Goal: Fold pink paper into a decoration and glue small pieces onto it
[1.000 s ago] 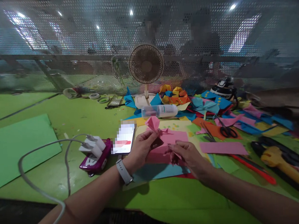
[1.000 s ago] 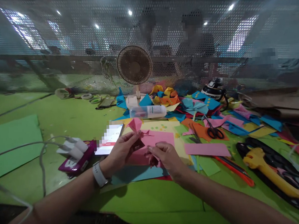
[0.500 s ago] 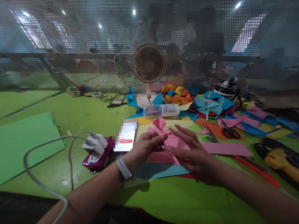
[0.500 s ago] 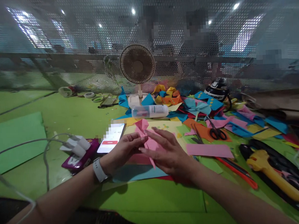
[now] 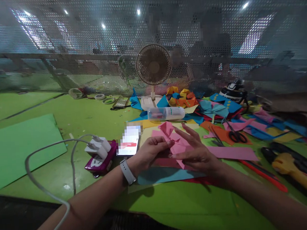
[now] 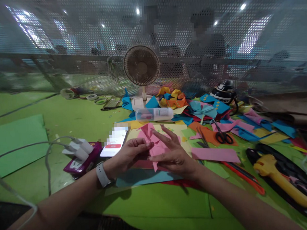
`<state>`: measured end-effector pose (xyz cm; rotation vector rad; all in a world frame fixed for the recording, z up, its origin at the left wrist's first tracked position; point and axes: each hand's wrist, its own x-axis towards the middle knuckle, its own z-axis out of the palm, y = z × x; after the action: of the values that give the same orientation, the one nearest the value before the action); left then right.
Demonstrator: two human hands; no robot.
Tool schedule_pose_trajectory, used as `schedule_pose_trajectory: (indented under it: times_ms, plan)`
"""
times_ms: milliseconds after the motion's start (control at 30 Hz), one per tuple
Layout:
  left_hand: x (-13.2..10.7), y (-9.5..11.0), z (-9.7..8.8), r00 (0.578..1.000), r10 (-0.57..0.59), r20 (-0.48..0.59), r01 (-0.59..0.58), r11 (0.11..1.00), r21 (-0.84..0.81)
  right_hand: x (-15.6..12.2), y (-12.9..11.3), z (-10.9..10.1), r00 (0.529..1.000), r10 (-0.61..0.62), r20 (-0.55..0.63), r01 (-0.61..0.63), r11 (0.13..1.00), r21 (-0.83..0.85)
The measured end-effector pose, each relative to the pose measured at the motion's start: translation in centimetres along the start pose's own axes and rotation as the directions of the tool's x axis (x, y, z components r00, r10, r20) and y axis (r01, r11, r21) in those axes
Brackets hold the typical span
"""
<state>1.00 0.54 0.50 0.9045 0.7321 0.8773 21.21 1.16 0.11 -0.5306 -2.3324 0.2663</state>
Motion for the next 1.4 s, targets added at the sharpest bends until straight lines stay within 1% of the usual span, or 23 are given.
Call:
schedule_pose_trajectory:
  times_ms: [100, 200, 267, 333, 567, 633, 733, 867, 967, 1067, 1200, 1400]
  plan:
    - [0.1, 0.0, -0.1, 0.999, -0.012, -0.03, 0.011, 0.999, -0.034, 0.0, -0.2, 0.2, 0.992, 0.129, 0.01, -0.129, 0.99, 0.064]
    - [0.1, 0.1, -0.2, 1.0, -0.003, -0.012, 0.002, 0.999, -0.043, 0.1, -0.4, 0.5, 0.972, 0.23, 0.051, -0.235, 0.961, 0.142]
    - [0.1, 0.2, -0.2, 1.0, -0.003, 0.015, 0.004, 0.999, -0.052, 0.1, -0.5, 0.6, 0.962, 0.269, 0.055, -0.274, 0.946, 0.175]
    - [0.1, 0.2, -0.1, 1.0, -0.006, 0.02, 0.008, 0.998, -0.065, 0.2, -0.5, 0.8, 0.95, 0.312, 0.033, -0.312, 0.931, 0.188]
    - [0.0, -0.5, 0.0, 0.999, -0.038, -0.021, 0.036, 0.994, -0.104, 0.0, -0.8, 1.6, 0.906, 0.423, -0.002, -0.417, 0.896, 0.152]
    - [0.0, -0.7, 0.1, 0.999, -0.027, -0.017, 0.025, 0.994, -0.106, -0.1, -0.8, 1.8, 0.887, 0.461, -0.014, -0.454, 0.879, 0.148]
    - [-0.1, -0.8, 0.3, 1.0, -0.005, 0.003, 0.006, 0.994, -0.112, -0.1, -0.7, 1.8, 0.875, 0.485, -0.014, -0.477, 0.866, 0.15]
    - [-0.1, -0.8, 0.3, 0.999, -0.024, 0.023, 0.027, 0.991, -0.13, -0.1, -0.7, 1.6, 0.86, 0.51, 0.012, -0.505, 0.847, 0.165]
    - [0.0, -0.9, 0.1, 0.999, 0.001, 0.053, 0.006, 0.992, -0.129, -0.1, -0.7, 1.6, 0.843, 0.537, 0.017, -0.532, 0.829, 0.176]
    - [-0.1, -1.0, 0.1, 0.997, 0.027, 0.075, -0.018, 0.994, -0.109, -0.2, -0.6, 1.7, 0.842, 0.538, 0.027, -0.534, 0.826, 0.181]
    - [-0.4, -0.8, 0.3, 0.997, 0.006, 0.076, 0.001, 0.996, -0.088, -0.1, -0.7, 1.7, 0.837, 0.547, 0.021, -0.539, 0.816, 0.208]
    - [-0.4, -0.7, 0.4, 0.997, -0.01, 0.075, 0.016, 0.997, -0.075, 0.2, -0.7, 1.6, 0.827, 0.558, 0.063, -0.555, 0.795, 0.244]
